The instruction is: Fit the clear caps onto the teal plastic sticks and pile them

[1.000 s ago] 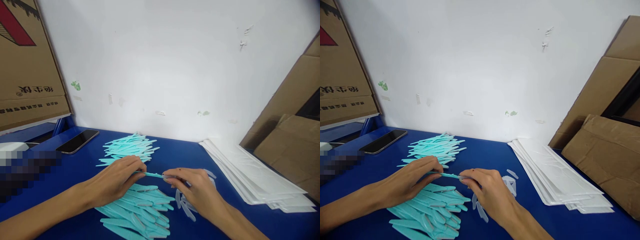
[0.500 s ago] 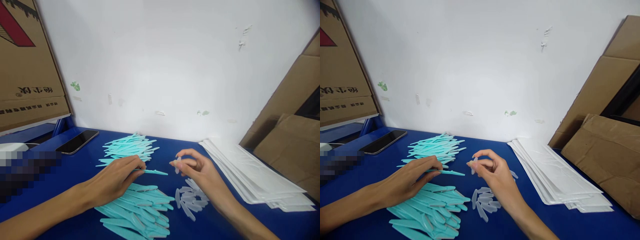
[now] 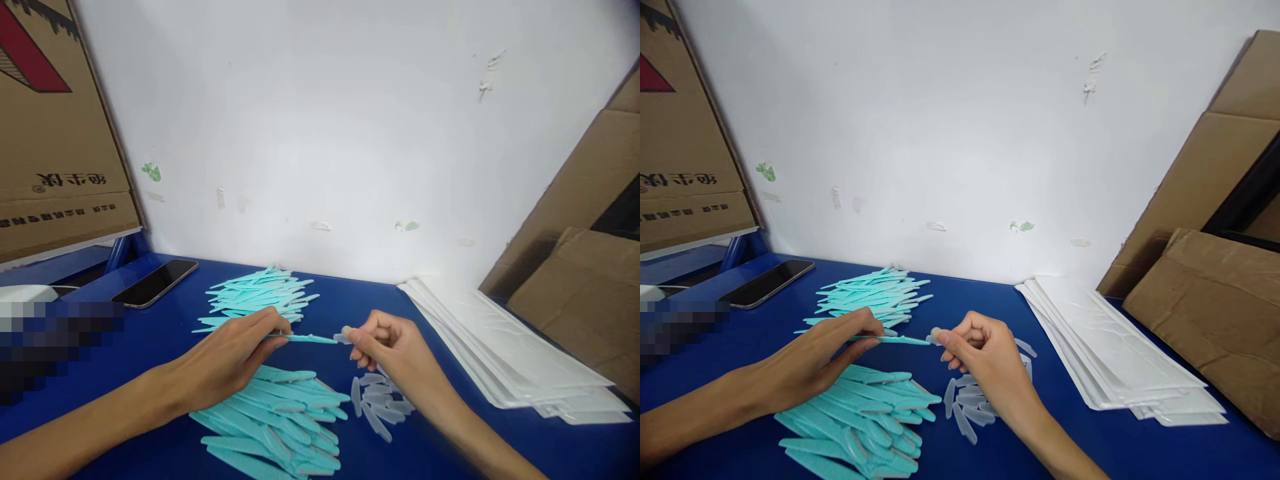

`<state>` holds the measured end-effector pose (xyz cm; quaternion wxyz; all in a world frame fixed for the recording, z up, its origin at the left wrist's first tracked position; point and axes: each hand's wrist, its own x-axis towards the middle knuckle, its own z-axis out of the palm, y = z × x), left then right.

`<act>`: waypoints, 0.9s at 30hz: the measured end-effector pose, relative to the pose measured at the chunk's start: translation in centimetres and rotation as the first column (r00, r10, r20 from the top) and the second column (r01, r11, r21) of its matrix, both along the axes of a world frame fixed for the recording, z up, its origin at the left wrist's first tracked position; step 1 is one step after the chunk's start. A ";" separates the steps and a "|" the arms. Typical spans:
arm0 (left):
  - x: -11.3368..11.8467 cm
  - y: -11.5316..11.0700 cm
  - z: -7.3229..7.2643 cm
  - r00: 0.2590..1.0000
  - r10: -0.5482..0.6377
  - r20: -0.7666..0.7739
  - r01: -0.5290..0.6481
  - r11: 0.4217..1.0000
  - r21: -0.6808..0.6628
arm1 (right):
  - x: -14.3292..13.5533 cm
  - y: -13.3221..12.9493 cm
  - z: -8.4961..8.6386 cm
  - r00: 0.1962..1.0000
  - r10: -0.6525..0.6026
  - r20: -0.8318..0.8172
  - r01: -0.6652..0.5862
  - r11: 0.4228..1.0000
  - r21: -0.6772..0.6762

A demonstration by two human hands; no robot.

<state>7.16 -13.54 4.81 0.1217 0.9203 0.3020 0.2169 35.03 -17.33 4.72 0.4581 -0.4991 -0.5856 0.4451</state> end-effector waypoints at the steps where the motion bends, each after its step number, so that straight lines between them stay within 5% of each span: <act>1: 0.0 0.0 0.0 1.000 0.002 0.003 -0.002 1.000 0.001 | -0.1 -0.1 0.0 1.000 0.000 0.005 0.000 1.000 -0.001; 11: 0.3 -0.6 -0.1 1.000 -0.024 0.019 0.024 0.999 -0.035 | -0.9 -0.4 -0.3 0.999 0.042 0.022 -0.042 0.999 0.010; 27: 0.7 -1.3 -0.8 0.997 -0.062 -0.043 0.065 0.996 0.069 | -1.7 -1.8 -1.5 0.924 0.039 0.380 -0.128 0.969 0.211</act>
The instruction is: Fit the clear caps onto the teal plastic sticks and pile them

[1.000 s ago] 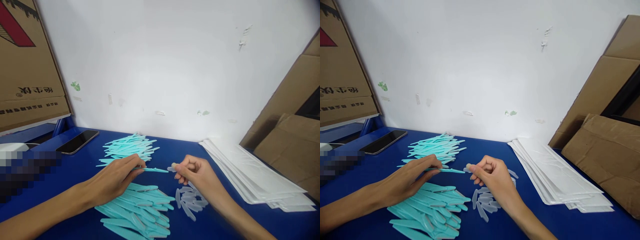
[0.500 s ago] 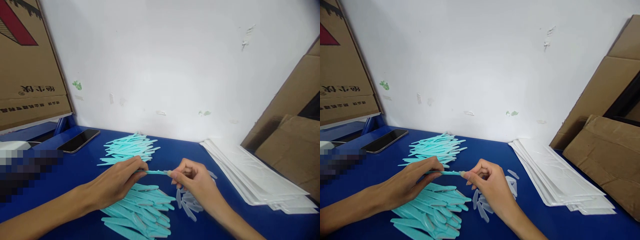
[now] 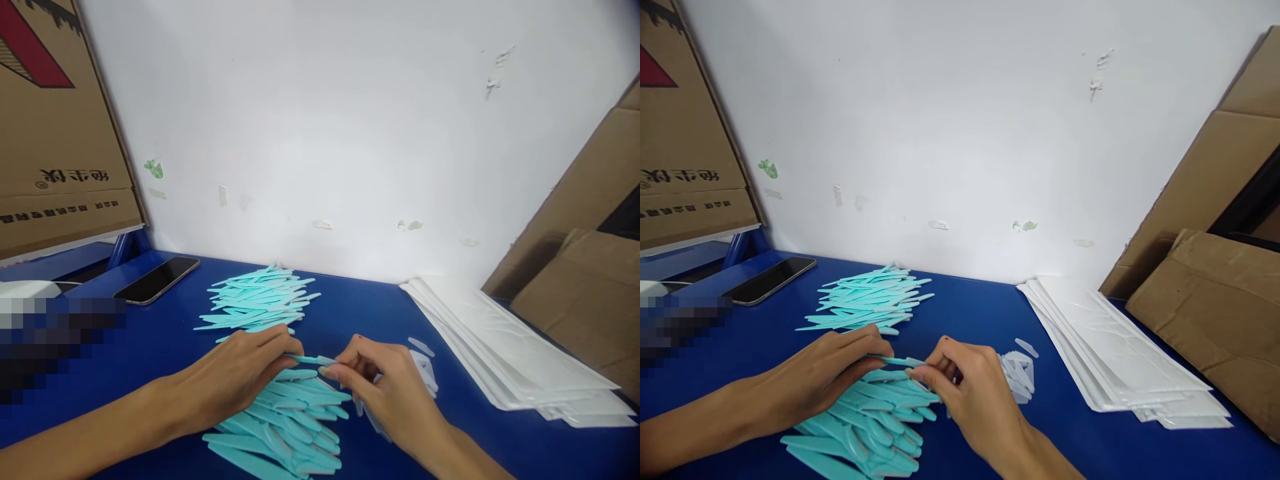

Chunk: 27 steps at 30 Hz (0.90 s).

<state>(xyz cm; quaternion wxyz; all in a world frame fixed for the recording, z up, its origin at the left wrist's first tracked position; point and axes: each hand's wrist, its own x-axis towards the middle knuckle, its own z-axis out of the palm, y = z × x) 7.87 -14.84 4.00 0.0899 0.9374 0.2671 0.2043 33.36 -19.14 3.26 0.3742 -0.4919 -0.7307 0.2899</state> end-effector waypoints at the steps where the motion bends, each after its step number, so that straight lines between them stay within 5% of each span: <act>1: 0.1 0.1 0.0 1.000 -0.009 0.010 0.008 0.999 0.038 | 0.0 0.0 0.1 1.000 0.001 0.018 -0.001 1.000 0.008; 6: -0.1 1.3 0.5 0.998 -0.007 0.070 -0.010 0.971 0.240 | 0.5 0.3 0.8 0.981 -0.042 0.189 0.017 0.991 0.129; 13: -3.1 5.7 1.2 0.949 0.312 -0.039 -0.284 0.904 0.320 | 4.4 2.1 2.6 0.809 -0.388 0.441 0.189 0.883 0.429; 19: -4.6 7.5 0.5 0.926 0.364 -0.101 -0.310 0.885 0.347 | 9.3 3.9 3.0 0.477 -0.428 0.767 0.255 0.903 0.346; 27: -4.2 7.1 0.3 0.944 0.315 -0.096 -0.266 0.902 0.340 | 12.0 4.3 2.6 0.418 -0.299 0.858 0.319 0.932 0.170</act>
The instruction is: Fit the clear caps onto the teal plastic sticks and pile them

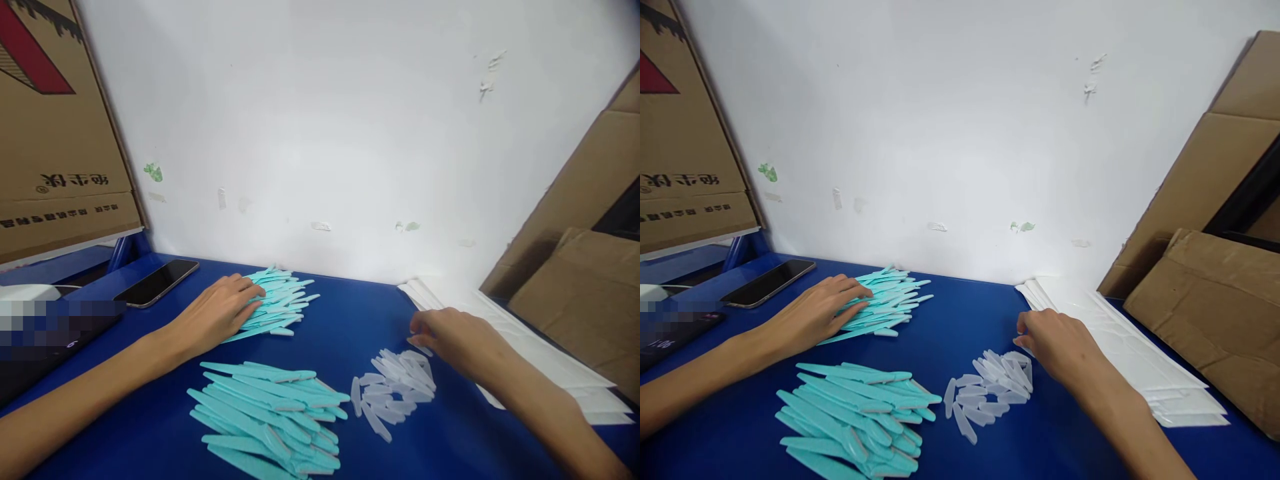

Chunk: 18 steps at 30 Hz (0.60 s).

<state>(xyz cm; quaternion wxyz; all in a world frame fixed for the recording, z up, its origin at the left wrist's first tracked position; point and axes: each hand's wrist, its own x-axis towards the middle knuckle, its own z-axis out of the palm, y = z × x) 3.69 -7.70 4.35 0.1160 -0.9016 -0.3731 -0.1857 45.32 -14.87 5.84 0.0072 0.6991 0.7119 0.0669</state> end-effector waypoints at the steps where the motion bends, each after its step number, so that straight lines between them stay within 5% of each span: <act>1: 0.2 -0.3 0.2 1.000 -0.020 0.016 0.021 1.000 -0.005 | 0.1 0.0 -0.2 1.000 0.009 0.000 -0.009 1.000 -0.008; 7: 2.1 -3.6 1.5 0.966 -0.237 0.101 0.256 0.925 -0.281 | 0.6 0.4 -1.1 0.999 0.038 -0.003 -0.038 0.998 -0.041; 13: 3.0 -6.0 1.7 0.958 -0.225 0.180 0.287 0.787 -0.546 | 0.4 0.4 -1.5 0.994 0.097 0.055 -0.095 0.995 -0.030; 18: 2.9 -5.8 1.6 0.960 -0.181 0.211 0.276 0.718 -0.639 | -0.7 0.1 -0.6 0.989 -0.003 0.151 -0.010 0.996 0.086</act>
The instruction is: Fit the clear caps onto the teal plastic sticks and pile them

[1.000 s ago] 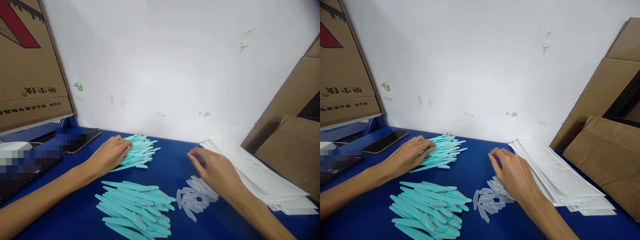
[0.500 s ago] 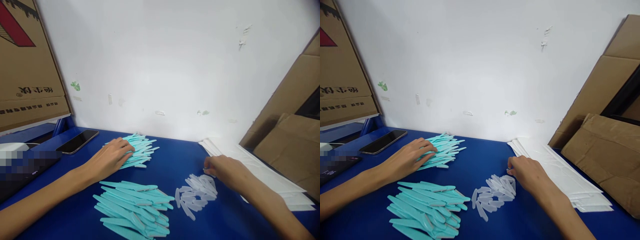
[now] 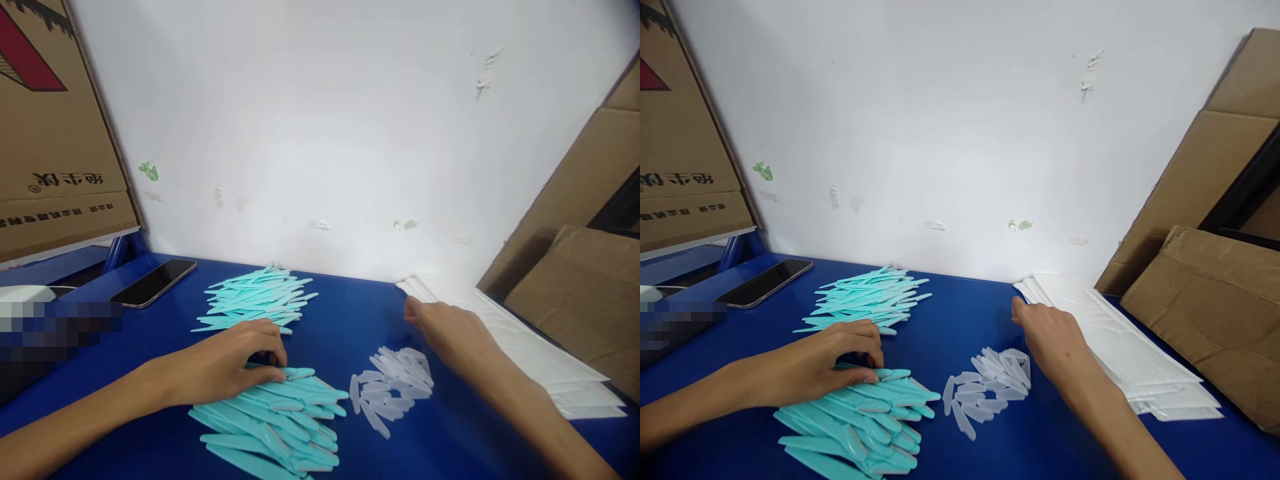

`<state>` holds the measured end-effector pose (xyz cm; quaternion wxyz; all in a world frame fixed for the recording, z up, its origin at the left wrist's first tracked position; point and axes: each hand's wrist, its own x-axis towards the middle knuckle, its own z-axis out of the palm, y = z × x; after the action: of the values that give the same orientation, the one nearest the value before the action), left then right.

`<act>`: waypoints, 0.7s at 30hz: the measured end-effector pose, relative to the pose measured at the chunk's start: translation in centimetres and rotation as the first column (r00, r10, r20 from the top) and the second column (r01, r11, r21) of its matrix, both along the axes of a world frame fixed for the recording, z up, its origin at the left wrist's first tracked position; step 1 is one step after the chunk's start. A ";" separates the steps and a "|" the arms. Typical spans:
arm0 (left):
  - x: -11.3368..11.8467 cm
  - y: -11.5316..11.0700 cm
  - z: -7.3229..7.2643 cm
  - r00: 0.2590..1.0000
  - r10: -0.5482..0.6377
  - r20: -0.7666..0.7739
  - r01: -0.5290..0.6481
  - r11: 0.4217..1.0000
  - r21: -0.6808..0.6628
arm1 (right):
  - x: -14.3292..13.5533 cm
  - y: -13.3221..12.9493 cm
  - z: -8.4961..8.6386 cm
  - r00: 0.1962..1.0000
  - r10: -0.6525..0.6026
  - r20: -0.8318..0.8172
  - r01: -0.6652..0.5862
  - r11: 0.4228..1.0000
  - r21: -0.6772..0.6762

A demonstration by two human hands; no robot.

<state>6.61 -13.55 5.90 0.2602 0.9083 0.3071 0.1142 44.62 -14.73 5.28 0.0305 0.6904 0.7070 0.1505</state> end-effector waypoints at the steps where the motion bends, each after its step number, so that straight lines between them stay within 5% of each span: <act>1: 0.0 0.0 0.0 1.000 0.009 -0.005 -0.009 1.000 -0.007 | -0.3 -0.1 0.3 1.000 -0.009 0.011 0.008 1.000 0.029; 8: 0.4 0.0 -0.3 0.994 0.105 0.004 -0.105 0.994 -0.002 | -3.1 -0.9 1.0 0.967 0.232 -0.102 -0.198 0.943 0.267; 15: 0.6 0.3 0.4 0.973 0.215 0.084 -0.216 0.976 0.007 | -5.6 -1.9 -0.2 0.788 0.525 -0.322 -0.360 0.817 0.450; 21: 0.4 0.3 -0.3 0.972 0.196 0.131 -0.212 0.969 0.127 | -7.4 -3.1 -0.1 0.668 0.683 -0.297 -0.441 0.684 0.582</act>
<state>6.98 -13.27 5.59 0.2003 0.8795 0.3745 0.2149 37.22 -17.79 5.20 -0.3652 0.4289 0.8151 0.1350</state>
